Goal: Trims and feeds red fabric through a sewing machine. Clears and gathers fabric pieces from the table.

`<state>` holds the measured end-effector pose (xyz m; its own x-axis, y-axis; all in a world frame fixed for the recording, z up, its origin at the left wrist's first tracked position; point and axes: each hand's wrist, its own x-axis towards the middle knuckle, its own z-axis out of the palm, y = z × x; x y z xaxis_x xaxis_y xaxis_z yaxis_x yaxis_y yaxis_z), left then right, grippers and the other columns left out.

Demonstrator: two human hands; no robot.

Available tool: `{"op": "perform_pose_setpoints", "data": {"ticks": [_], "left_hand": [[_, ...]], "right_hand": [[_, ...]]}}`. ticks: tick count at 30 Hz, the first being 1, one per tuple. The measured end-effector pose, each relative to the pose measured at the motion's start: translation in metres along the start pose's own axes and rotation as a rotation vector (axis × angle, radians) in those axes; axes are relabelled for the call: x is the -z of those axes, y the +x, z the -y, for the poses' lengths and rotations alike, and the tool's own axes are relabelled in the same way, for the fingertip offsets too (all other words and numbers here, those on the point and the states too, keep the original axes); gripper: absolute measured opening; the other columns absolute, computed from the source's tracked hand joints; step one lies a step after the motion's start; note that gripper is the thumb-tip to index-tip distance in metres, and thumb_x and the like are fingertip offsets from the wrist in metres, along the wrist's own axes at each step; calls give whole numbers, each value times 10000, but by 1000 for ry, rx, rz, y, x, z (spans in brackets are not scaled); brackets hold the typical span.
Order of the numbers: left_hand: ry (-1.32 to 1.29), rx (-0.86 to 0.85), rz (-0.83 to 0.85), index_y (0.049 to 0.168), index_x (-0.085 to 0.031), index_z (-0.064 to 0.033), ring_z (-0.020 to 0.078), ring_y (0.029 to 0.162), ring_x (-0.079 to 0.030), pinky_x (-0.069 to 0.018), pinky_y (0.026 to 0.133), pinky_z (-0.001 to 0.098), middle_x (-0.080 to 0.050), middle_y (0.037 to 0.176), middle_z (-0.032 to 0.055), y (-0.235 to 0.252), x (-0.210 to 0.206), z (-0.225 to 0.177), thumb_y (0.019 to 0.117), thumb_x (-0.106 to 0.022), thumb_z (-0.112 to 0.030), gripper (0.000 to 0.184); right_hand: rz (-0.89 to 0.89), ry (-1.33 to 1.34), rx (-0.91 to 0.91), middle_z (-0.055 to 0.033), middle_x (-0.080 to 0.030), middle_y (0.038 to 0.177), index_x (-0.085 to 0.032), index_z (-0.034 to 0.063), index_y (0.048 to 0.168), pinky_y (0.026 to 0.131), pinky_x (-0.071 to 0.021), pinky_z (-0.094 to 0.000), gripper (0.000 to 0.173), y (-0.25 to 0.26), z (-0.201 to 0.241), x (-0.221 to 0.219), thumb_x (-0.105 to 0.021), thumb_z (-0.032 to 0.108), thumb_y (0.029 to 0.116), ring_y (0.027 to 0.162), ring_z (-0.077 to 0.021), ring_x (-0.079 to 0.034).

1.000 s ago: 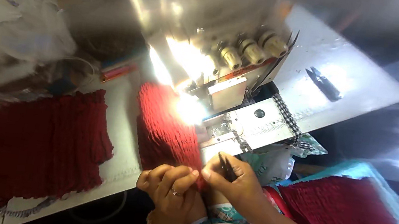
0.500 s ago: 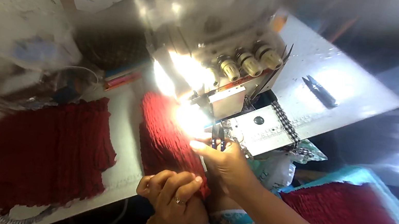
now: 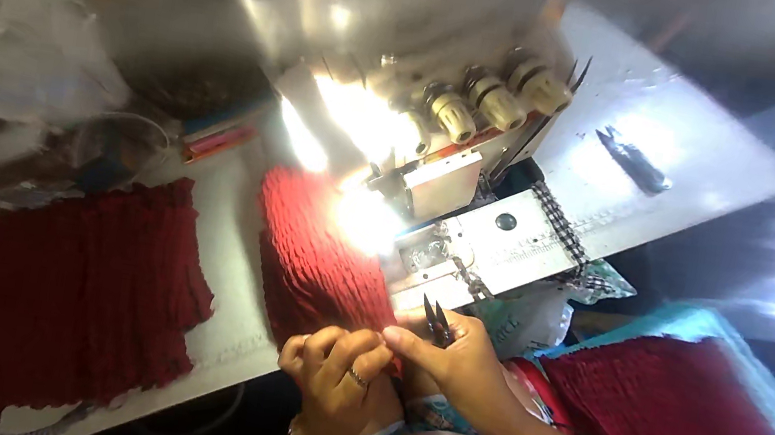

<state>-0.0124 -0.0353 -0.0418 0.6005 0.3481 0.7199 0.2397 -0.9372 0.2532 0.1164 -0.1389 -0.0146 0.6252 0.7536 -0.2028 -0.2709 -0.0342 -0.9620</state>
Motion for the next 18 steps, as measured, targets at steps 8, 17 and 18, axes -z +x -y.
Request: {"op": "perform_pose_setpoints", "data": {"ticks": [8, 17, 18], "left_hand": [[-41, 1, 19, 949, -635, -272, 45, 1038, -506, -242, 1023, 311, -617, 966, -125, 6, 4, -2, 1014, -557, -289, 103], [36, -79, 199, 1079, -719, -199, 234, 1127, -545, -313, 997, 424, -697, 1107, 34, 94, 25, 45, 1057, -399, -418, 388], [40, -75, 236, 1057, -763, -190, 248, 1132, -560, -318, 991, 451, -722, 1105, 48, 100, 24, 51, 1050, -425, -372, 384]], "right_hand": [[13, -210, 278, 65, -623, 780, -754, 102, 827, 605, -434, -70, 201, 4, -10, 2, -707, 269, 928, 695, 77, -545], [-4, -112, 233, 92, -637, 757, -720, 105, 812, 568, -430, -75, 126, 16, -20, 7, -711, 194, 900, 639, 92, -534], [0, -131, 255, 92, -637, 755, -718, 104, 813, 574, -432, -72, 139, 16, -19, 8, -709, 208, 904, 644, 95, -537]]}}
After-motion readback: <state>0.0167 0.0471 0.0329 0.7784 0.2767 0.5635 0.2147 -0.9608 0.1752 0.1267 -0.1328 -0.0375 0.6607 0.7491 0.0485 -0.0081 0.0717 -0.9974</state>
